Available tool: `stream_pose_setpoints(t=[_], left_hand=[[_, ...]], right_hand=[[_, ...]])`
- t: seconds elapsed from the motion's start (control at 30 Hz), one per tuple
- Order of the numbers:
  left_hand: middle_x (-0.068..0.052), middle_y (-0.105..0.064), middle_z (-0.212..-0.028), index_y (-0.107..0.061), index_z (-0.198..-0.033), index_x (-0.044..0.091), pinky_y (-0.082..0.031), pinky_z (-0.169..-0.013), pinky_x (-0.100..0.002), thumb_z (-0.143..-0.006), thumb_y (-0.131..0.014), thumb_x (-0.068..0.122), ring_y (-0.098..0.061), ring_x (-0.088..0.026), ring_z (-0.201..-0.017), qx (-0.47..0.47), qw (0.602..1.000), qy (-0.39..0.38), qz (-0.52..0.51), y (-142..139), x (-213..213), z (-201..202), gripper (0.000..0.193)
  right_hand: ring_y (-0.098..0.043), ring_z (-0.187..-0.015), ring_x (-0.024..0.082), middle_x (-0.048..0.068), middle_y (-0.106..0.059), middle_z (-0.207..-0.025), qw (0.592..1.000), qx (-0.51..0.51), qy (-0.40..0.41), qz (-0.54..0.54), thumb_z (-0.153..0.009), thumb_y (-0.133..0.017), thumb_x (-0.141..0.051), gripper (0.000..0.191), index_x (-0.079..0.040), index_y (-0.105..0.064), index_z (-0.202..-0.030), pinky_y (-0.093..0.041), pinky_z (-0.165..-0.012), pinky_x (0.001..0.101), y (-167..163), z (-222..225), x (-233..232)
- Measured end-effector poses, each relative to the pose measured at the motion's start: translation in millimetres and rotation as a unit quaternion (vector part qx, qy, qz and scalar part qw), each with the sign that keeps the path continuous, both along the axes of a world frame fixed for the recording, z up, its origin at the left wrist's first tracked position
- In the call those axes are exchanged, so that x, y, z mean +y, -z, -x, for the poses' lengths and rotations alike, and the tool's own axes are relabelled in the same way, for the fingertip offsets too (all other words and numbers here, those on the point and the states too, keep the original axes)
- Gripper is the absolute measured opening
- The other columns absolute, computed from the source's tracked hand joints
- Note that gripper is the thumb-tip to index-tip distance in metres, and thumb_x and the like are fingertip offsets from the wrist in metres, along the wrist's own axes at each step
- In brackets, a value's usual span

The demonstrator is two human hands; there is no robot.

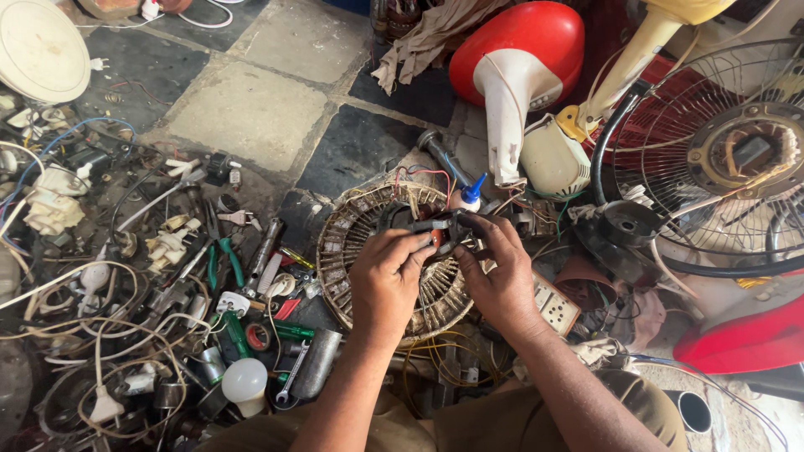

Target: The person sits on the floor of a cluttered fan repair workshop and works on a pedestal fan motor. They handle the motor stator and rotor, reposition the fan cage, route and connect yellow wires, and reach to a power strip to test the motor.

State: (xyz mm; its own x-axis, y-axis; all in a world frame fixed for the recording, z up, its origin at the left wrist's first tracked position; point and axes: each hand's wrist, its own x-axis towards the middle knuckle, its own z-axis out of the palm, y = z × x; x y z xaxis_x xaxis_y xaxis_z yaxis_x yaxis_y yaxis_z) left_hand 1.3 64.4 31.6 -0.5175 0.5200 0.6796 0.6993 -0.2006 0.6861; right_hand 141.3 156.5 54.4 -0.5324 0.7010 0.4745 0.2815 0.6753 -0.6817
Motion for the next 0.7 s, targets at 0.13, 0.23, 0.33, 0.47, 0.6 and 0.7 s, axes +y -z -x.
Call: stream_pose_setpoints(t=[0.13,0.23,0.33,0.47,0.6,0.7], left_hand=[[-0.004,-0.073,-0.092,-0.07,-0.095,0.006,-0.058,-0.072,-0.033,-0.081,-0.086,0.008,-0.073,-0.021,-0.085,-0.099,0.995,0.025,0.001,0.9,4.0,2.0,0.022],[-0.004,-0.074,-0.093,-0.069,-0.094,0.007,-0.057,-0.075,-0.033,-0.081,-0.086,0.006,-0.072,-0.022,-0.086,-0.051,0.998,0.028,-0.015,1.7,3.2,4.3,0.021],[-0.005,-0.074,-0.097,-0.07,-0.1,0.007,-0.057,-0.078,-0.035,-0.083,-0.082,0.004,-0.071,-0.024,-0.089,0.036,0.999,0.01,-0.006,2.5,-2.9,3.3,0.021],[-0.007,-0.073,-0.102,-0.07,-0.106,0.006,-0.058,-0.079,-0.036,-0.087,-0.079,0.004,-0.07,-0.025,-0.092,0.094,0.995,0.001,0.018,1.7,-7.2,1.4,0.02],[-0.008,-0.073,-0.101,-0.069,-0.102,0.005,-0.057,-0.079,-0.036,-0.084,-0.078,0.004,-0.07,-0.025,-0.091,0.068,0.998,0.018,-0.003,-0.7,-4.2,4.9,0.021],[-0.007,-0.074,-0.096,-0.069,-0.098,0.006,-0.059,-0.076,-0.033,-0.086,-0.08,0.004,-0.074,-0.023,-0.087,-0.053,0.996,0.071,-0.008,-2.3,-0.3,10.3,0.016]], right_hand=[[-0.069,-0.103,0.022,0.011,-0.063,-0.118,1.0,0.005,-0.006,0.0,-0.088,-0.073,0.0,0.046,-0.004,-0.062,-0.132,-0.058,-0.08,0.0298,0.4,-0.1,-0.2],[-0.068,-0.103,0.022,0.011,-0.064,-0.118,1.0,0.005,-0.006,0.005,-0.088,-0.073,0.0,0.045,-0.004,-0.062,-0.131,-0.058,-0.08,0.0299,1.4,0.3,-0.2],[-0.068,-0.104,0.023,0.011,-0.064,-0.118,1.0,0.009,-0.008,0.001,-0.088,-0.073,0.0,0.045,-0.003,-0.062,-0.131,-0.058,-0.08,0.0298,2.1,0.9,0.8],[-0.068,-0.104,0.023,0.013,-0.063,-0.119,1.0,0.016,-0.019,0.004,-0.088,-0.073,0.0,0.044,-0.002,-0.062,-0.131,-0.058,-0.08,0.0303,2.7,0.4,1.5],[-0.068,-0.104,0.023,0.013,-0.064,-0.118,1.0,0.011,-0.017,0.007,-0.088,-0.073,0.0,0.044,-0.002,-0.062,-0.131,-0.058,-0.081,0.0303,3.2,0.2,2.3],[-0.068,-0.105,0.024,0.013,-0.064,-0.118,1.0,0.007,-0.016,-0.016,-0.087,-0.074,0.0,0.045,-0.001,-0.062,-0.131,-0.057,-0.083,0.0316,2.8,0.3,3.0]])
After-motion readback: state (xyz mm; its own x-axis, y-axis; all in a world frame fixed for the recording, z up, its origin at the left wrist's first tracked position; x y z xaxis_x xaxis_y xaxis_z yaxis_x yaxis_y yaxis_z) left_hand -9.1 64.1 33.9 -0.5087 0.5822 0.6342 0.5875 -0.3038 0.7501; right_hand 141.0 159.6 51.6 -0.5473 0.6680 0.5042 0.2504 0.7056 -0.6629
